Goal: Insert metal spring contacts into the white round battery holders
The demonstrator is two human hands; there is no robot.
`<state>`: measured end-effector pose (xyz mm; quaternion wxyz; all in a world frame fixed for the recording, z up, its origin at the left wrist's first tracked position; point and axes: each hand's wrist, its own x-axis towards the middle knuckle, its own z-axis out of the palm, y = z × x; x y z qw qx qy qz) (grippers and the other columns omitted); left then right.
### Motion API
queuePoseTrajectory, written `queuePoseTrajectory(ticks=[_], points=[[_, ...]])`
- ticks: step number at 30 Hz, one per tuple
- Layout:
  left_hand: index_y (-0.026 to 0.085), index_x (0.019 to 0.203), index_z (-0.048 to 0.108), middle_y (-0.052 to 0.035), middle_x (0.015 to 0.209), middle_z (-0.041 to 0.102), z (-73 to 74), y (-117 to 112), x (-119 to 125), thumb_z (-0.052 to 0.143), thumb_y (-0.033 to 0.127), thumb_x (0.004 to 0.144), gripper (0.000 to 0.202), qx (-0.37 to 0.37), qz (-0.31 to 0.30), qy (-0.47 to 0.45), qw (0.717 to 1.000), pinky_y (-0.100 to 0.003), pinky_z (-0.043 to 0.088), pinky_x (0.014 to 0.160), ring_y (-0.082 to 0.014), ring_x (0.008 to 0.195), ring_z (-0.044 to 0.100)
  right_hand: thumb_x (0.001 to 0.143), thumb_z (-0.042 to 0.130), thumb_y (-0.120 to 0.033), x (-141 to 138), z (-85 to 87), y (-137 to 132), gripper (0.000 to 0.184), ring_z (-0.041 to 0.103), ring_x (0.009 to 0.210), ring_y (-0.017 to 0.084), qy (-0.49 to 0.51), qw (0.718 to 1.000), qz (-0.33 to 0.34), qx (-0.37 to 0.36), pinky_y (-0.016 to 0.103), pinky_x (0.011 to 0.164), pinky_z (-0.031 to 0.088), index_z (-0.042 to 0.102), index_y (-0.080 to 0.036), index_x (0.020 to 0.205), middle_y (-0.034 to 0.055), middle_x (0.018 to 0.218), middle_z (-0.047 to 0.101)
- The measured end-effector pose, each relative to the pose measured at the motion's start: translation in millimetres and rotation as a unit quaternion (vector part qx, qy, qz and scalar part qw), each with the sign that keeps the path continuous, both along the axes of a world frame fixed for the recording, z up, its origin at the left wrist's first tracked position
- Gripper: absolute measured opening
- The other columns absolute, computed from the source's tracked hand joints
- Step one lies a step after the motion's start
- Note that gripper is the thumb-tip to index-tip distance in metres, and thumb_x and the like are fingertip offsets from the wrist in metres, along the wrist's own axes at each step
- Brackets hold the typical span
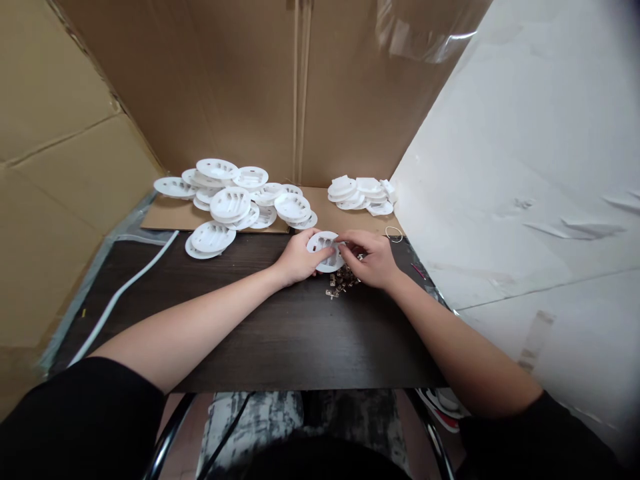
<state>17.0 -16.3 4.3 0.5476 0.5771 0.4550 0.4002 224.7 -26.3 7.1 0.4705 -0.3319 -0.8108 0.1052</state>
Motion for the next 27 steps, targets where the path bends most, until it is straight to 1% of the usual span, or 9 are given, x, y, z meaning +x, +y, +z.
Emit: queuePoseTrajectory(ticks=[3, 5, 8, 10, 16, 18, 22, 24, 27], points=[[0.015, 0.112, 0.073, -0.0043, 0.082, 0.075, -3.6, 2, -1, 0.084, 0.028, 0.087, 0.030, 0.020, -0.001, 0.001, 1.000, -0.026, 0.048, 0.049, -0.0141, 0.056, 0.063, 0.099, 0.067, -0.017, 0, -1.1, -1, 0.019, 0.078, 0.083, 0.020, 0.000, 1.000, -0.004, 0.018, 0.035, 0.073, 0.067, 0.082, -0.022, 0.111, 0.0074, 0.105, 0.084], [0.014, 0.111, 0.076, -0.0073, 0.092, 0.079, -6.3, 3, -1, 0.084, 0.028, 0.086, 0.029, 0.050, 0.005, -0.005, 0.999, -0.029, 0.055, 0.061, -0.0166, 0.070, 0.068, 0.099, 0.068, -0.018, -1, -1.3, -2, 0.020, 0.080, 0.088, 0.021, 0.006, 1.000, -0.012, 0.017, 0.036, 0.076, 0.068, 0.084, -0.023, 0.111, 0.0080, 0.108, 0.084], [0.013, 0.108, 0.078, -0.0096, 0.102, 0.081, -9.6, 6, -1, 0.083, 0.028, 0.085, 0.028, 0.076, 0.009, -0.020, 0.997, -0.033, 0.058, 0.080, -0.0198, 0.087, 0.072, 0.099, 0.069, -0.021, -4, -0.8, -4, 0.022, 0.078, 0.081, 0.019, 0.021, 1.000, -0.021, -0.008, 0.034, 0.068, 0.068, 0.086, -0.023, 0.112, 0.0087, 0.111, 0.084], [0.013, 0.108, 0.079, -0.0100, 0.104, 0.082, -11.1, 7, -1, 0.082, 0.030, 0.085, 0.029, 0.070, 0.005, -0.030, 0.997, -0.034, 0.058, 0.083, -0.0210, 0.090, 0.073, 0.100, 0.070, -0.023, -5, 0.2, -5, 0.023, 0.076, 0.074, 0.017, 0.029, 0.999, -0.016, -0.037, 0.032, 0.063, 0.066, 0.087, -0.023, 0.114, 0.0094, 0.113, 0.083], [0.012, 0.105, 0.076, -0.0100, 0.099, 0.081, -11.7, 8, -1, 0.083, 0.029, 0.082, 0.030, 0.062, 0.037, -0.022, 0.997, -0.033, 0.057, 0.081, -0.0212, 0.088, 0.072, 0.105, 0.067, -0.030, -7, 2.9, -10, 0.026, 0.071, 0.061, 0.012, 0.068, 0.986, 0.028, -0.151, 0.030, 0.054, 0.064, 0.086, -0.026, 0.123, 0.0111, 0.122, 0.078], [0.013, 0.103, 0.075, -0.0089, 0.094, 0.080, -10.4, 6, 0, 0.083, 0.027, 0.081, 0.027, 0.064, 0.056, -0.009, 0.996, -0.031, 0.057, 0.075, -0.0200, 0.082, 0.071, 0.106, 0.066, -0.032, -7, 3.0, -11, 0.027, 0.068, 0.056, 0.010, 0.080, 0.979, 0.049, -0.184, 0.030, 0.051, 0.063, 0.085, -0.027, 0.125, 0.0115, 0.126, 0.076], [0.015, 0.103, 0.073, -0.0043, 0.078, 0.074, -7.7, 0, 1, 0.082, 0.030, 0.083, 0.026, 0.042, 0.079, 0.023, 0.996, -0.028, 0.050, 0.056, -0.0162, 0.059, 0.063, 0.105, 0.068, -0.036, -7, 2.3, -11, 0.028, 0.069, 0.059, 0.011, 0.101, 0.968, 0.071, -0.220, 0.031, 0.053, 0.065, 0.084, -0.028, 0.127, 0.0122, 0.131, 0.074], [0.015, 0.099, 0.073, -0.0046, 0.078, 0.075, -7.5, -2, 1, 0.083, 0.031, 0.082, 0.025, 0.059, 0.094, 0.039, 0.993, -0.028, 0.050, 0.057, -0.0166, 0.061, 0.063, 0.105, 0.069, -0.037, -7, 1.7, -11, 0.028, 0.069, 0.059, 0.011, 0.109, 0.963, 0.077, -0.232, 0.031, 0.053, 0.065, 0.084, -0.028, 0.127, 0.0123, 0.131, 0.073], [0.015, 0.093, 0.074, -0.0074, 0.085, 0.078, -8.2, -2, 0, 0.085, 0.031, 0.079, 0.025, 0.100, 0.114, 0.054, 0.987, -0.028, 0.053, 0.065, -0.0190, 0.074, 0.068, 0.104, 0.070, -0.036, -8, 0.8, -11, 0.027, 0.069, 0.059, 0.010, 0.118, 0.960, 0.087, -0.239, 0.029, 0.052, 0.063, 0.085, -0.028, 0.125, 0.0119, 0.130, 0.073]])
